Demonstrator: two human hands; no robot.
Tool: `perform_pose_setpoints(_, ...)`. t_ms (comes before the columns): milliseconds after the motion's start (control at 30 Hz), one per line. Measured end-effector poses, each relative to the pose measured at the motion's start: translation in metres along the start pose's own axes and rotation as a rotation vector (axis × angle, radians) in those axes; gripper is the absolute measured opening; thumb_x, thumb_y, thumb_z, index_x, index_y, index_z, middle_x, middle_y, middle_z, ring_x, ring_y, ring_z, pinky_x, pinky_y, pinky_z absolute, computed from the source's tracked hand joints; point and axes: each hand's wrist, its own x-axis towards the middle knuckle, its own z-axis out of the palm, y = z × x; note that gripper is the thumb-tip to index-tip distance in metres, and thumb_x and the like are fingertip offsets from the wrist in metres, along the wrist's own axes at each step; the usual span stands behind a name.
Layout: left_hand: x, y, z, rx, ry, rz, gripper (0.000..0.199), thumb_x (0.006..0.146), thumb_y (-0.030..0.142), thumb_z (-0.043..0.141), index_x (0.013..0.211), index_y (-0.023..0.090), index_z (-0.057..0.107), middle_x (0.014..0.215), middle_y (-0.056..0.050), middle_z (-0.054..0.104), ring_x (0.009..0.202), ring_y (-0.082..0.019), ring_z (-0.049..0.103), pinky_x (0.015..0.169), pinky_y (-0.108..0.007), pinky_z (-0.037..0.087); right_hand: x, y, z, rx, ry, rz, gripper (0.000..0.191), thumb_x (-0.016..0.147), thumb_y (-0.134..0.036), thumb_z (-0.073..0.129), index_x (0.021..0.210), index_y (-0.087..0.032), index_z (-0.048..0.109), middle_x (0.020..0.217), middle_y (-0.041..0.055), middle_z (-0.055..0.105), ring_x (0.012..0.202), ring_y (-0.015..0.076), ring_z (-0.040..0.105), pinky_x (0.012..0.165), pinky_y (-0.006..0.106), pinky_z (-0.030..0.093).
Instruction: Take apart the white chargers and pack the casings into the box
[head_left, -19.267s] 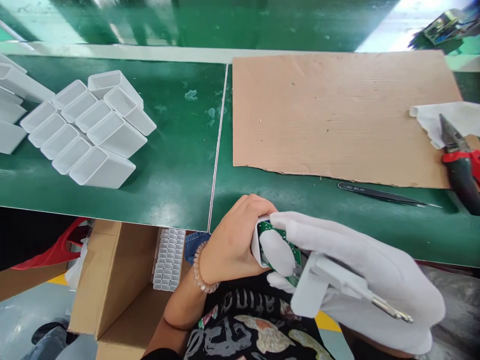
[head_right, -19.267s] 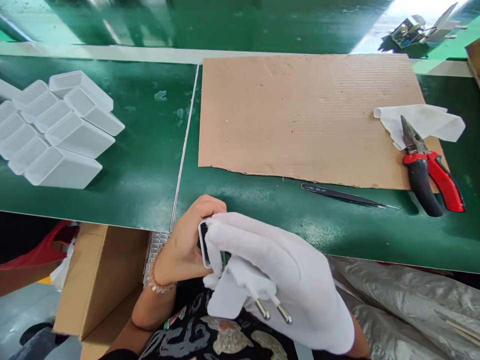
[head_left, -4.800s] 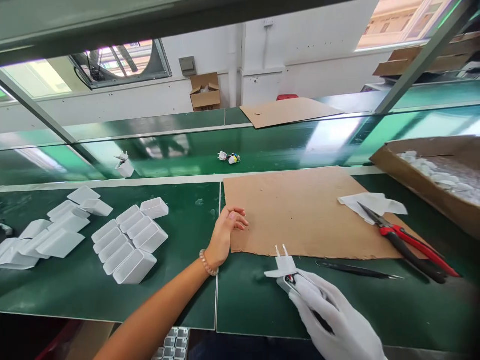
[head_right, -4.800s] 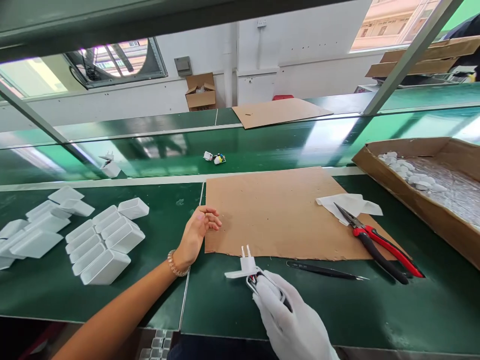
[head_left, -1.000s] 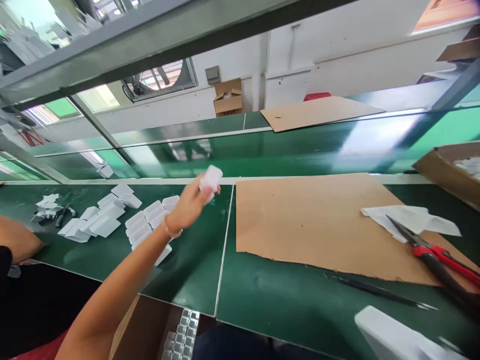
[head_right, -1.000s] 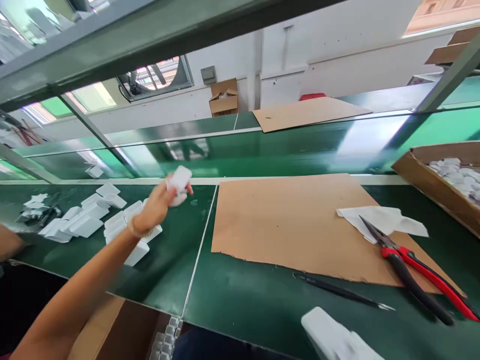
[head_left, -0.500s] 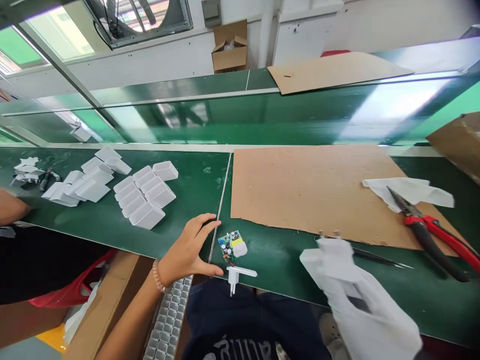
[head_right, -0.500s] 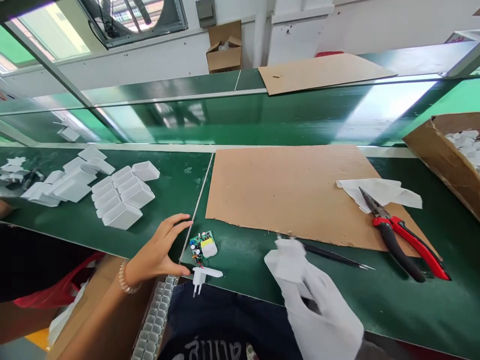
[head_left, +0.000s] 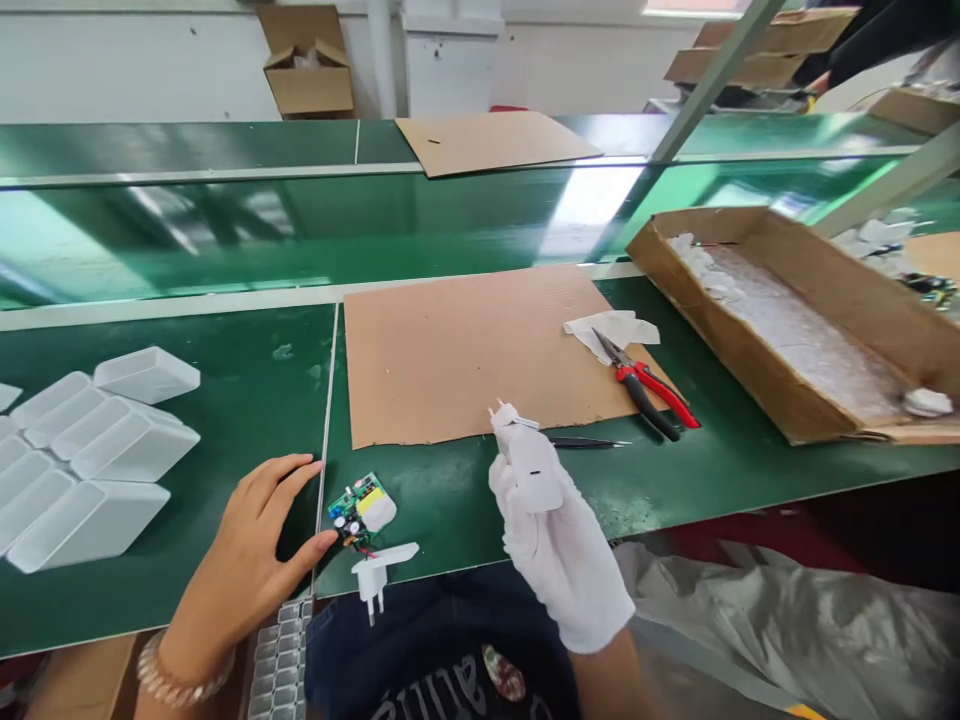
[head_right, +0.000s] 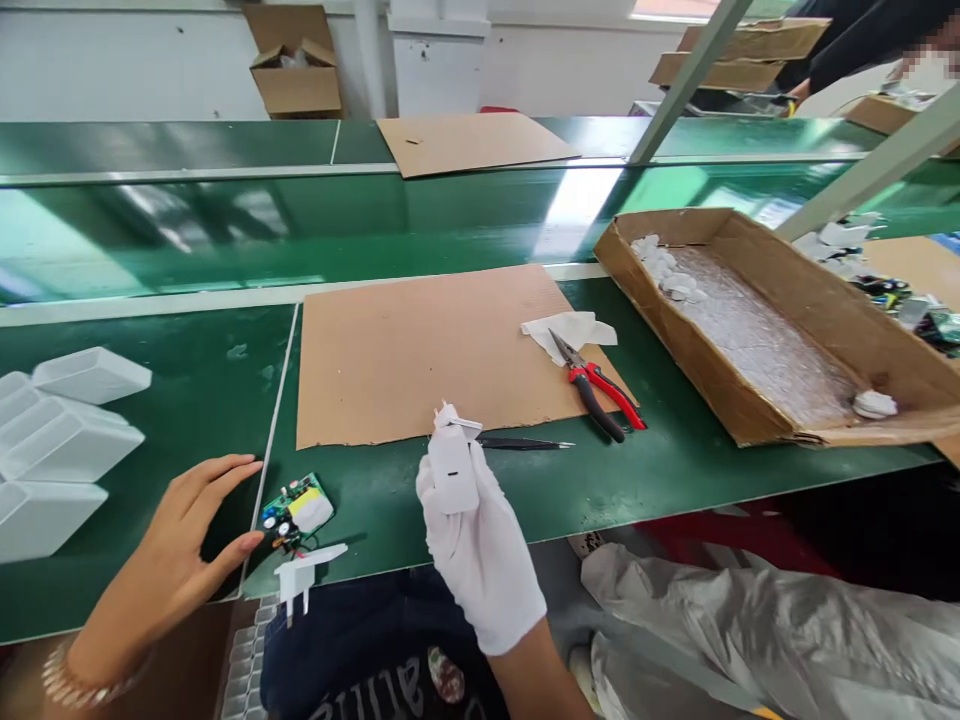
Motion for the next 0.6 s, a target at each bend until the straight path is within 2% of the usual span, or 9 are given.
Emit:
perform_pose_setpoints(200, 0.0, 0.001, 0.001, 0.027, 0.006, 0.022, 0.048, 0.092, 0.047, 0.047, 0.136, 0.028, 0.041, 0.134, -0.011, 0.048, 0.123, -0.035, 0.046, 0.103, -0.054, 0.04, -0.002, 0.002, -0.005, -0.037, -0.094, -0.044, 0.05, 0.106, -0.044, 0.018, 0.114, -0.035, 0.066, 0.096, -0.0096, 0.071, 0.084, -0.0097, 0.063, 0.074, 0.001, 0.047)
perform_pose_setpoints(333, -0.001, -0.002, 0.002, 0.03, -0.006, 0.017, 0.048, 0.092, 0.047, 0.047, 0.137, 0.029, 0.04, 0.135, -0.012, 0.047, 0.124, -0.035, 0.045, 0.103, -0.055, 0.04, -0.002, -0.001, -0.003, -0.122, -0.167, -0.044, 0.034, 0.101, -0.048, 0.039, 0.113, -0.032, 0.066, 0.1, -0.009, 0.07, 0.087, -0.0066, 0.064, 0.077, 0.005, 0.05)
perform_pose_setpoints(433, -0.002, -0.004, 0.001, 0.013, -0.012, 0.016, 0.048, 0.092, 0.046, 0.048, 0.136, 0.029, 0.04, 0.135, -0.012, 0.047, 0.124, -0.035, 0.045, 0.103, -0.056, 0.041, -0.003, -0.002, -0.002, -0.077, -0.167, 0.001, 0.033, 0.099, -0.05, 0.044, 0.108, -0.029, 0.067, 0.098, -0.0071, 0.07, 0.085, -0.0036, 0.066, 0.075, 0.008, 0.053)
perform_pose_setpoints(533, 0.001, 0.006, -0.001, -0.013, 0.058, 0.013, 0.049, 0.092, 0.045, 0.05, 0.138, 0.031, 0.039, 0.135, -0.012, 0.047, 0.124, -0.036, 0.046, 0.103, -0.058, 0.04, -0.003, 0.003, -0.001, -0.112, -0.131, -0.031, 0.034, 0.098, -0.051, 0.044, 0.106, -0.027, 0.068, 0.099, -0.0051, 0.07, 0.084, -0.0014, 0.067, 0.074, 0.009, 0.054)
perform_pose_setpoints(600, 0.002, 0.025, 0.001, -0.102, 0.162, 0.012, 0.057, 0.092, 0.051, 0.049, 0.143, 0.031, 0.035, 0.137, -0.013, 0.044, 0.126, -0.036, 0.044, 0.105, -0.06, 0.039, -0.005, 0.012, -0.001, -0.301, -0.118, -0.124, 0.035, 0.095, -0.054, 0.048, 0.106, -0.028, 0.068, 0.101, -0.0031, 0.071, 0.086, 0.0024, 0.068, 0.076, 0.013, 0.056)
